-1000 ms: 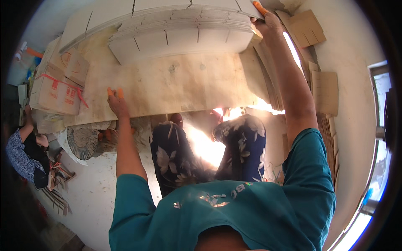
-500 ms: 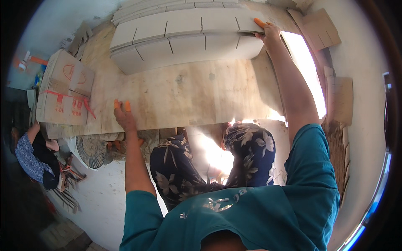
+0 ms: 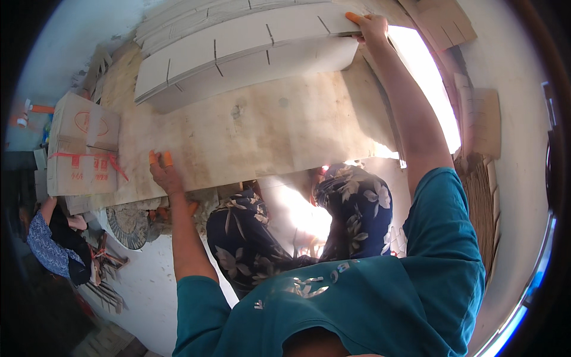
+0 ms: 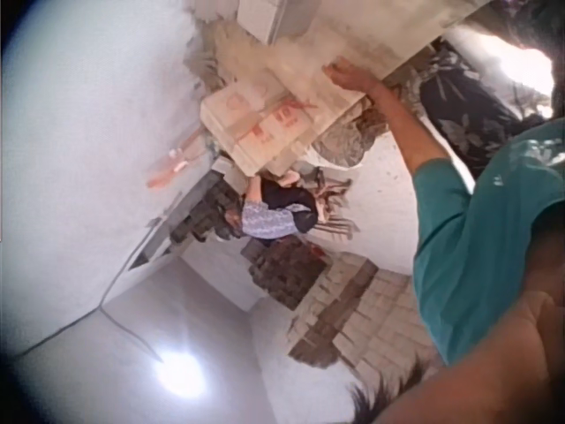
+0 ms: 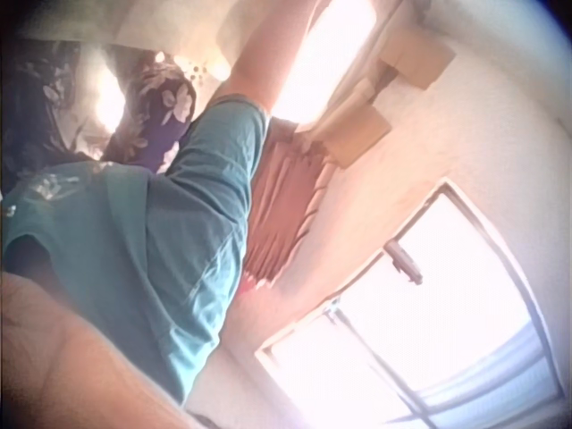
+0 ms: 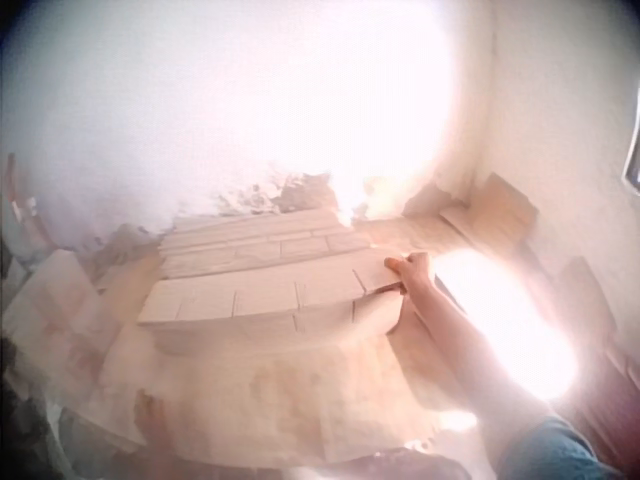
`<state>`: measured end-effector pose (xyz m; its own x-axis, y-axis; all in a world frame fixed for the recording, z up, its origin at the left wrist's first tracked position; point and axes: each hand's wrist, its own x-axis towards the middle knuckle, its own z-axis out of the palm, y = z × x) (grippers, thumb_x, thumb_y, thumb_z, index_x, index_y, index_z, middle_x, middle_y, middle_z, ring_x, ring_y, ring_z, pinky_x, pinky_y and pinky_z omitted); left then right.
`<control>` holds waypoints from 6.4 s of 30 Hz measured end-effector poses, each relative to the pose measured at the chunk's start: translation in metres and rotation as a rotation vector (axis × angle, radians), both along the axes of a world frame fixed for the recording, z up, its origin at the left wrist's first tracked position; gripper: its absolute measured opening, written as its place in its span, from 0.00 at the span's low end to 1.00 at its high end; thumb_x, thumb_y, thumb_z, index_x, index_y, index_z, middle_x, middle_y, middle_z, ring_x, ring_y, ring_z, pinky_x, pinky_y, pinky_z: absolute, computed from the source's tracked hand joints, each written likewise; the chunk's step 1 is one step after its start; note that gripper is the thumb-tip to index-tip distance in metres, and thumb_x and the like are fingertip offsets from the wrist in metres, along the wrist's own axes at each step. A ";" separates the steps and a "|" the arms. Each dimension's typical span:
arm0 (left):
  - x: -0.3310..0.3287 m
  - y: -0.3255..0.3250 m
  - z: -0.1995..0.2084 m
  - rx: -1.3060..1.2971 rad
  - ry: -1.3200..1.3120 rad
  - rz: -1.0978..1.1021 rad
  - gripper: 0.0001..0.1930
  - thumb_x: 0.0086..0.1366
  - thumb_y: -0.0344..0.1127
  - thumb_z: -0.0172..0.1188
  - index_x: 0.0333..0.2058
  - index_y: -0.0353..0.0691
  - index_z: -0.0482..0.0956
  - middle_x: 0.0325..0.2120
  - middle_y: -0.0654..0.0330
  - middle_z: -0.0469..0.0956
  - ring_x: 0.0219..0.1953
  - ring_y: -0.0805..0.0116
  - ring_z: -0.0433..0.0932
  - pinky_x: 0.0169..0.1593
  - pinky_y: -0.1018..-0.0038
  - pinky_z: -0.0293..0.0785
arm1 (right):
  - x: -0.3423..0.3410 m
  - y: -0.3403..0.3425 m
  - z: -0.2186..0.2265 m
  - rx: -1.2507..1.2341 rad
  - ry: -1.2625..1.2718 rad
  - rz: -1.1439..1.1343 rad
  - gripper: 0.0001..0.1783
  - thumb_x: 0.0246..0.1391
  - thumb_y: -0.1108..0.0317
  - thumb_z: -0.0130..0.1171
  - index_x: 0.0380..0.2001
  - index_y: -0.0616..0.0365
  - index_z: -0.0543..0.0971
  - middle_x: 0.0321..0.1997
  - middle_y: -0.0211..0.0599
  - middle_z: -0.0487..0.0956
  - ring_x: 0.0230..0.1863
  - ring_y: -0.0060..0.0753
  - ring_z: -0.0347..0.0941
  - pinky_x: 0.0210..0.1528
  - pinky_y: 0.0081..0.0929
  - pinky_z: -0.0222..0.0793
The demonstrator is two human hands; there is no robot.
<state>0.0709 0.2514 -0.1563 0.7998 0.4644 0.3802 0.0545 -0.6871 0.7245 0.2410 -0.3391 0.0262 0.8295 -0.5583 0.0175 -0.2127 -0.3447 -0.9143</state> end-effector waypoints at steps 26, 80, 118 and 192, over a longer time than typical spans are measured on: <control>0.020 -0.004 0.030 -0.463 0.018 -0.018 0.28 0.62 0.36 0.63 0.58 0.27 0.68 0.51 0.51 0.74 0.50 0.64 0.73 0.55 0.71 0.68 | -0.286 -0.067 0.015 -1.257 0.477 0.305 0.10 0.50 0.67 0.61 0.27 0.66 0.81 0.32 0.47 0.80 0.39 0.43 0.79 0.36 0.37 0.76; 0.107 -0.343 0.192 1.136 -0.520 -0.947 0.24 0.49 0.19 0.60 0.48 0.32 0.78 0.45 0.61 0.73 0.41 0.68 0.72 0.33 0.74 0.76 | -0.240 0.045 0.012 0.202 -0.300 -0.005 0.12 0.60 0.65 0.62 0.39 0.65 0.80 0.18 0.26 0.74 0.12 0.15 0.66 0.15 0.18 0.59; 0.174 -0.333 0.153 1.068 -0.338 -0.813 0.10 0.58 0.36 0.64 0.31 0.35 0.75 0.30 0.58 0.74 0.42 0.59 0.72 0.42 0.64 0.72 | -0.214 0.066 -0.022 0.097 -0.201 0.173 0.04 0.59 0.77 0.55 0.31 0.67 0.74 0.14 0.33 0.72 0.13 0.19 0.69 0.16 0.23 0.64; 0.159 -0.340 0.157 0.925 -0.277 -0.824 0.09 0.57 0.31 0.62 0.38 0.38 0.79 0.34 0.62 0.78 0.40 0.61 0.72 0.45 0.65 0.71 | -0.225 0.065 0.001 -0.233 -0.323 -0.035 0.09 0.55 0.74 0.64 0.29 0.60 0.71 0.19 0.38 0.73 0.20 0.27 0.67 0.27 0.16 0.66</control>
